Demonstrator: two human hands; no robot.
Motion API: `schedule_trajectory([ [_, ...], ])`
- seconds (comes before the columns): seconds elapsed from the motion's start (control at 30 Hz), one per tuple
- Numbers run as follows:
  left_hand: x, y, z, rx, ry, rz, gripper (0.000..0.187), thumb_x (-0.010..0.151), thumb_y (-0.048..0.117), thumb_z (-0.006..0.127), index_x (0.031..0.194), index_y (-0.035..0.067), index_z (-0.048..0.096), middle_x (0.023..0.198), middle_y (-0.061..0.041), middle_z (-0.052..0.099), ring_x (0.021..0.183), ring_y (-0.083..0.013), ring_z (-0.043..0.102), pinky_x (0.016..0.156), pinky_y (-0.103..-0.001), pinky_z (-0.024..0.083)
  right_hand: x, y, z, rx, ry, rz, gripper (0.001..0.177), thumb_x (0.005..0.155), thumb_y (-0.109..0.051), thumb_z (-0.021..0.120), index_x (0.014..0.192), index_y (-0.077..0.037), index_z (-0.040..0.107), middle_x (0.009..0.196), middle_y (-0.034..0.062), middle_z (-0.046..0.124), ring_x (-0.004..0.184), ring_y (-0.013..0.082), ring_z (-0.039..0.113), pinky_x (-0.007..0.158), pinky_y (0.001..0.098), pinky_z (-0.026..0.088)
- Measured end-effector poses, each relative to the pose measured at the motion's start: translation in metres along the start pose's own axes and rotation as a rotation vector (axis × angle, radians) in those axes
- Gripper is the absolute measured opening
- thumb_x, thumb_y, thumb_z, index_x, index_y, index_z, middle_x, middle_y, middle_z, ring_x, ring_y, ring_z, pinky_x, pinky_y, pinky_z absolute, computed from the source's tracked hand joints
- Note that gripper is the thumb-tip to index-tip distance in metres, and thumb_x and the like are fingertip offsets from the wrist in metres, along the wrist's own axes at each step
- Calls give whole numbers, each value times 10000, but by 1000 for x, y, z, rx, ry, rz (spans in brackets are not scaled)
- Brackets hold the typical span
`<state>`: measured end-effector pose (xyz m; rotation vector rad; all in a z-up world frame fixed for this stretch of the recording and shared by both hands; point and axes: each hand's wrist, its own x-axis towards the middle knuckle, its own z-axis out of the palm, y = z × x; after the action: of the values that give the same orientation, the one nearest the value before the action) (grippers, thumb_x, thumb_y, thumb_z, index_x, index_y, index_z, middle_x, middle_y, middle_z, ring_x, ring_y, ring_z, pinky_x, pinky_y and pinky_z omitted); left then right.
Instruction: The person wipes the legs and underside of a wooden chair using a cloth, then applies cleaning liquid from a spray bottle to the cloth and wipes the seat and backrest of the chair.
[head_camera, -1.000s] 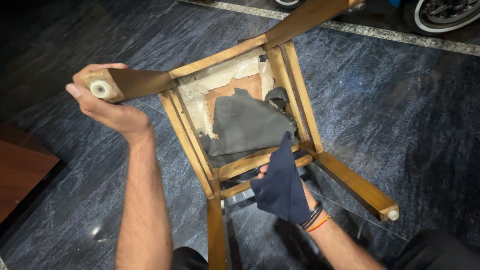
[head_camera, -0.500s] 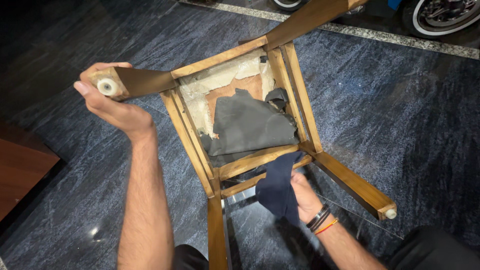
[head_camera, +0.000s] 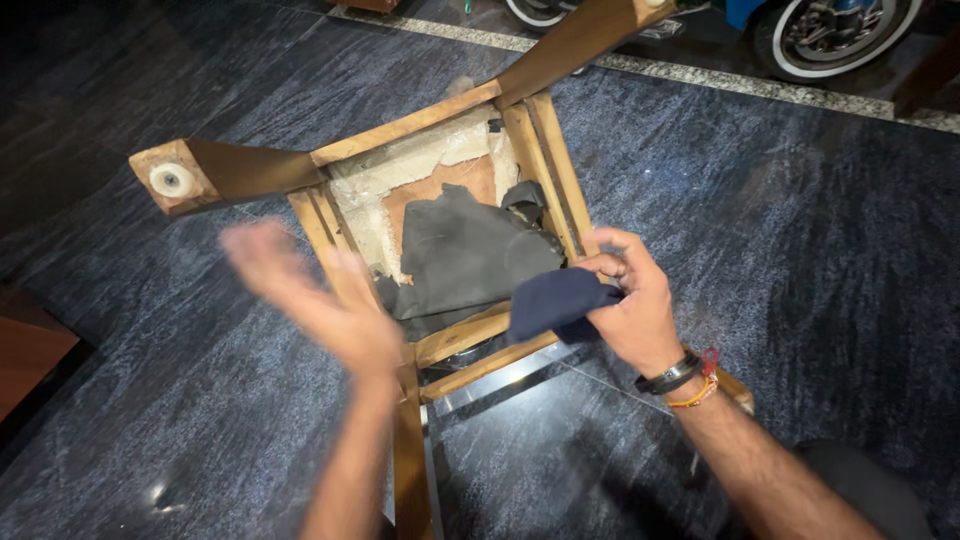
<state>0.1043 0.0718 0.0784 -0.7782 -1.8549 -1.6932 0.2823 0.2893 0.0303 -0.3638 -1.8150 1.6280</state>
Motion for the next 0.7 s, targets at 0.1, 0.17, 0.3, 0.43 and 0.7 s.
schedule_trajectory([
  [0.1,-54,22,22,-261,-637,-239,1059,880,364,794,1669,37,167,1644,-219,431,1542,-342,433,1253,-484,336,10,-4,-7,-75,-86,39,376,871,107,617,1220,9,714,1121,95,788,1034,134,735,940,267,565],
  [0.17,-72,23,32,-410,-950,-316,1157,821,190,870,1656,48,82,1615,-224,352,1531,-333,331,1220,-486,260,14,-7,-8,-23,-76,188,339,878,101,629,1187,12,736,1091,99,790,987,135,726,896,278,572],
  [0.3,-83,12,51,-772,-948,-777,913,829,13,760,1562,106,223,1394,-134,582,1252,-218,595,1045,-376,502,11,-39,-15,-102,-211,52,555,734,128,508,1228,-5,724,1150,103,796,1061,171,740,968,290,566],
  [0.43,-79,7,46,-763,-939,-652,416,922,-45,702,1325,-26,598,1209,-100,705,1102,-152,664,967,-303,542,-2,-77,-25,-407,-460,-423,435,798,-60,788,1227,-44,713,1200,122,760,1075,254,758,934,335,590],
  [0.7,-70,7,50,-817,-899,-815,208,1022,57,619,1222,-1,612,1098,-78,720,997,-114,670,901,-273,538,-1,-52,-41,-334,-473,-228,199,859,-23,718,1050,-71,752,1212,88,779,1065,208,785,918,330,625],
])
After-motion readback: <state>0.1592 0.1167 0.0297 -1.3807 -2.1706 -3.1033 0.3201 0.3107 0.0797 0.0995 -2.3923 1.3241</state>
